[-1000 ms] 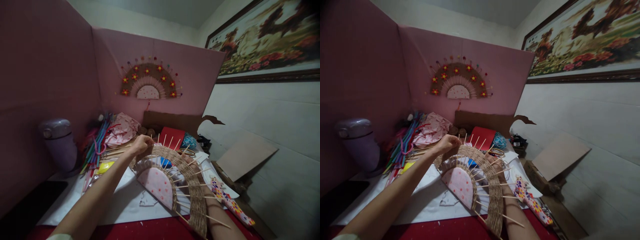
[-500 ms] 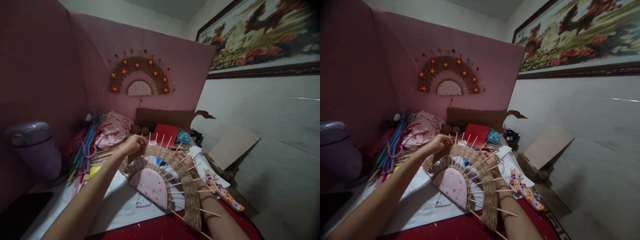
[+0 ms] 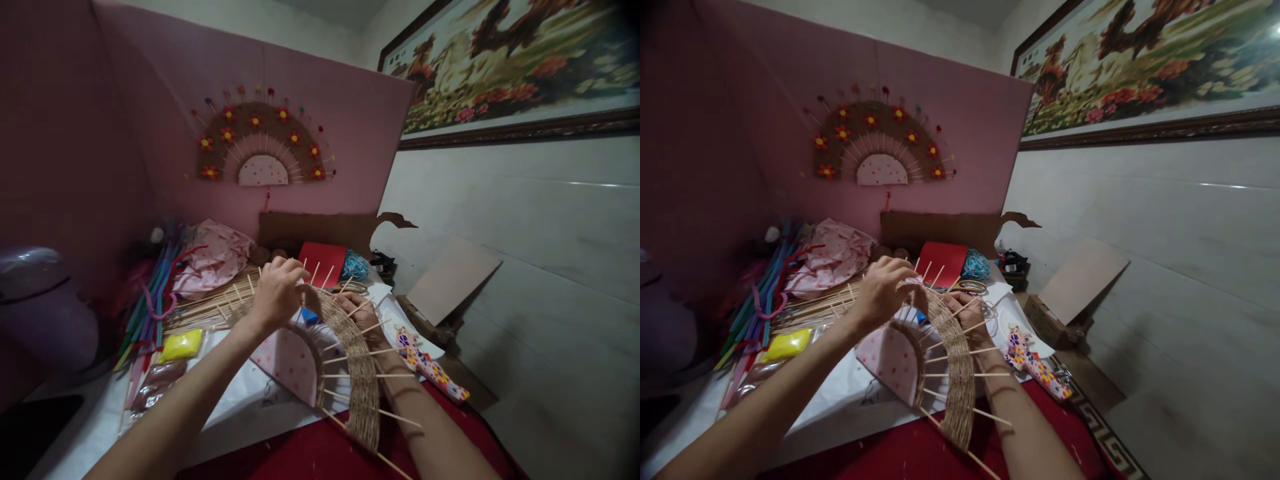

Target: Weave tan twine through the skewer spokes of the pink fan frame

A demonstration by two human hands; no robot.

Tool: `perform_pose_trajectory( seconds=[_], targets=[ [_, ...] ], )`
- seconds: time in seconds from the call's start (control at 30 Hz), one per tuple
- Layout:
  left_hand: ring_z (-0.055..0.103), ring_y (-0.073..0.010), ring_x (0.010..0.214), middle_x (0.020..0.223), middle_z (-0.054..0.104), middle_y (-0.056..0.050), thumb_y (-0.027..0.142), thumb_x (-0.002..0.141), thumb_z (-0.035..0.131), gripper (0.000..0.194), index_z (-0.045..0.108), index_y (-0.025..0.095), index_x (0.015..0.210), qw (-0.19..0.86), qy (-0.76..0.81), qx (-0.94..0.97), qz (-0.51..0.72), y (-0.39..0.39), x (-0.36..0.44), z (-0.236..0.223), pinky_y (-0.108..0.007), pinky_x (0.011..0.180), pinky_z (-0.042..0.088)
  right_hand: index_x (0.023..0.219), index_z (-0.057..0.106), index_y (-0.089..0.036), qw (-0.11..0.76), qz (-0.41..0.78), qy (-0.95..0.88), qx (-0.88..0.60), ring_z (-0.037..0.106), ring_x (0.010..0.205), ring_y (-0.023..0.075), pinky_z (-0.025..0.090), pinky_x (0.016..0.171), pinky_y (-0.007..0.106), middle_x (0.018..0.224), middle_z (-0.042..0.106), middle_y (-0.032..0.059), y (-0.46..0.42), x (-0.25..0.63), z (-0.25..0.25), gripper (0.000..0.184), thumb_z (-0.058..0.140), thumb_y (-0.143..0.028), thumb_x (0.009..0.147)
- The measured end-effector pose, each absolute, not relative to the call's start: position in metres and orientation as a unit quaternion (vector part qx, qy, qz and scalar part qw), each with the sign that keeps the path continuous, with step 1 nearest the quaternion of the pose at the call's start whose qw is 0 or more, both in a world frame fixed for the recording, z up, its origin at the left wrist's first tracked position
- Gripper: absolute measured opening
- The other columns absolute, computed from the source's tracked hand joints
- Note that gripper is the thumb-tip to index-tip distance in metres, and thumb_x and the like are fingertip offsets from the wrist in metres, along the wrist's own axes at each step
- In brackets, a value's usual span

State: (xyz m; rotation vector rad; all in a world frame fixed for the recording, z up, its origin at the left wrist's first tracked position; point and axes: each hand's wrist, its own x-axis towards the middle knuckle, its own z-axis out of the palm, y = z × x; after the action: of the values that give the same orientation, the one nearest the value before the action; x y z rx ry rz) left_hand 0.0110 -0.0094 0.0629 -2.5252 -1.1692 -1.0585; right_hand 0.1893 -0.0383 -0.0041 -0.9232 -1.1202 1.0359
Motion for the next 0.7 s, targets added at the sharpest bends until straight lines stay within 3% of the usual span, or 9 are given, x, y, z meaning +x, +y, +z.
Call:
perform_pose_trajectory(
  seconds=[0.1,0.4,0.53,0.7],
  targets=[
    [0.048,-0.0203,0.091,0.099,0.065,-0.002,0.019,0.077,0.059,0.014,0.063,0.022,0.09,0.016,-0.321,-0.881,-0.347,-0.019,0.027,0.056,-0.035,0.08,0.036,0.065,0.066,-0.018,0.64,0.467,-0.475,-0.383,0.051,0.056,0.0117,0.041,0.056,0.026,0.06,0.06,-0.001,-0.038,0.189,-0.006,0.017,0.067,-0.034,0.071],
    [0.046,-0.0202,0.087,0.087,0.065,-0.001,0.025,0.073,0.065,0.017,0.063,0.022,0.09,-0.037,-0.319,-0.89,-0.324,-0.019,0.026,0.051,-0.034,0.079,0.036,0.065,0.067,-0.017,0.652,0.491,-0.454,-0.357,0.049,0.054,0.0116,0.038,0.054,0.027,0.058,0.06,-0.0007,-0.039,0.184,-0.001,0.017,0.071,-0.034,0.064],
    [0.045,-0.0217,0.09,0.09,0.064,-0.003,0.037,0.075,0.063,0.024,0.063,0.024,0.095,-0.019,-0.312,-0.902,-0.297,-0.025,0.026,0.054,-0.035,0.08,0.036,0.062,0.066,-0.018,0.648,0.485,-0.457,-0.369,0.047,0.051,0.0103,0.037,0.051,0.025,0.057,0.059,-0.0017,-0.039,0.186,0.0,0.019,0.073,-0.036,0.062],
    [0.046,-0.0225,0.089,0.086,0.062,-0.005,0.037,0.079,0.058,0.018,0.065,0.024,0.089,0.033,-0.343,-0.899,-0.271,-0.035,0.032,0.057,-0.035,0.077,0.037,0.064,0.065,-0.019,0.634,0.506,-0.454,-0.368,0.047,0.05,0.01,0.037,0.05,0.025,0.058,0.058,-0.0023,-0.042,0.187,0.003,0.022,0.073,-0.039,0.062]
  ],
)
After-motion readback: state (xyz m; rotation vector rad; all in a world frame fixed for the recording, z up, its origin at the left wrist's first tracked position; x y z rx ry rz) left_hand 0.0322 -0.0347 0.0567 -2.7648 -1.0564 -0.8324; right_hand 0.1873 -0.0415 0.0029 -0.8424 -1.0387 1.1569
